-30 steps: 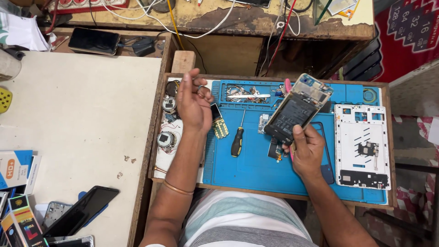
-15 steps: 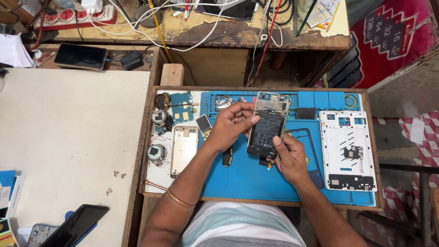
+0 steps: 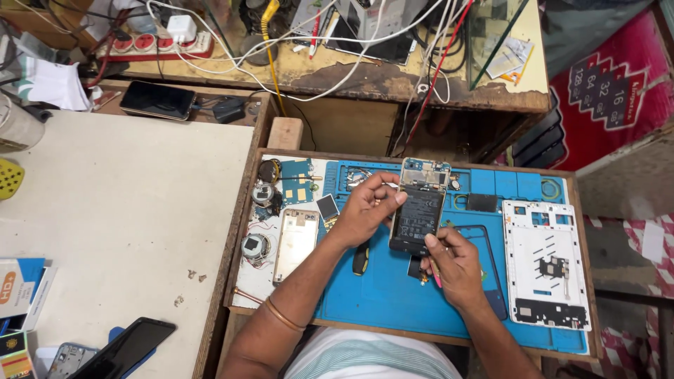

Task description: The person repairs a disassembled smartphone on a blue work mat. They use a pink pry tool to work around the phone's internals, manipulate the battery and internal components by hand, use a screwdriver, and finally align and press the gold back cover onto the phone body.

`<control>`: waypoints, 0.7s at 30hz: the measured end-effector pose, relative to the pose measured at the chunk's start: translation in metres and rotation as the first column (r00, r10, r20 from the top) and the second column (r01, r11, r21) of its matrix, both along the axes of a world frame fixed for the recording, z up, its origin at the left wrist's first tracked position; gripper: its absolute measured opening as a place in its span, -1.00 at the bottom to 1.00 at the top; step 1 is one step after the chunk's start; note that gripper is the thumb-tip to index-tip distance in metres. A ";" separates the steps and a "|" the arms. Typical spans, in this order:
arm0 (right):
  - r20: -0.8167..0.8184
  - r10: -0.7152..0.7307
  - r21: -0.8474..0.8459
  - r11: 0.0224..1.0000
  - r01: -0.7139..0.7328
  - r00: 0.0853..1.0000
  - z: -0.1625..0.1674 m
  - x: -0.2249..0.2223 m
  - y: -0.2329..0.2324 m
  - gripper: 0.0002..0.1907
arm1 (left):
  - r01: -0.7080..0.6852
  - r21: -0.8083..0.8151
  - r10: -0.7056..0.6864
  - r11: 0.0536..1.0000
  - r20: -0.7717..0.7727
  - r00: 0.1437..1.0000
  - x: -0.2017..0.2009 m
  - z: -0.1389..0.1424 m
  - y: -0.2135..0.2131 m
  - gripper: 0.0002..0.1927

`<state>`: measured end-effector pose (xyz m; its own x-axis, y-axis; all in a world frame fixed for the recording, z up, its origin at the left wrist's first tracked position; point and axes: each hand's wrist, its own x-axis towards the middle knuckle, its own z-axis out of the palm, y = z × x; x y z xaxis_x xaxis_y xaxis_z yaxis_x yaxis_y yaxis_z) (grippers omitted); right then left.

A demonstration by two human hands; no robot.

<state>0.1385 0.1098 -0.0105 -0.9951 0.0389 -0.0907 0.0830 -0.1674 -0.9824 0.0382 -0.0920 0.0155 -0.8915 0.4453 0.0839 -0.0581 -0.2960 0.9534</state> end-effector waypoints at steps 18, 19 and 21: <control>-0.016 0.054 0.079 0.995 -0.053 0.998 0.002 0.009 0.000 -0.70 | 0.180 -0.090 -0.189 0.980 -0.109 0.976 0.017 0.009 0.000 -0.67; -0.026 0.054 0.078 0.996 -0.052 0.998 0.003 0.010 -0.001 -0.70 | 0.184 -0.084 -0.193 0.979 -0.106 0.975 0.017 0.010 0.000 -0.68; -0.048 0.046 0.082 0.996 -0.042 0.998 0.005 0.012 0.000 -0.69 | 0.200 -0.069 -0.206 0.977 -0.088 0.975 0.019 0.011 0.001 -0.69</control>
<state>0.1509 0.1097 -0.0051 -0.9992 -0.0001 -0.0391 0.0390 -0.0841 -0.9957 0.0575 -0.0910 0.0267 -0.7712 0.6228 0.1317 -0.0200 -0.2305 0.9729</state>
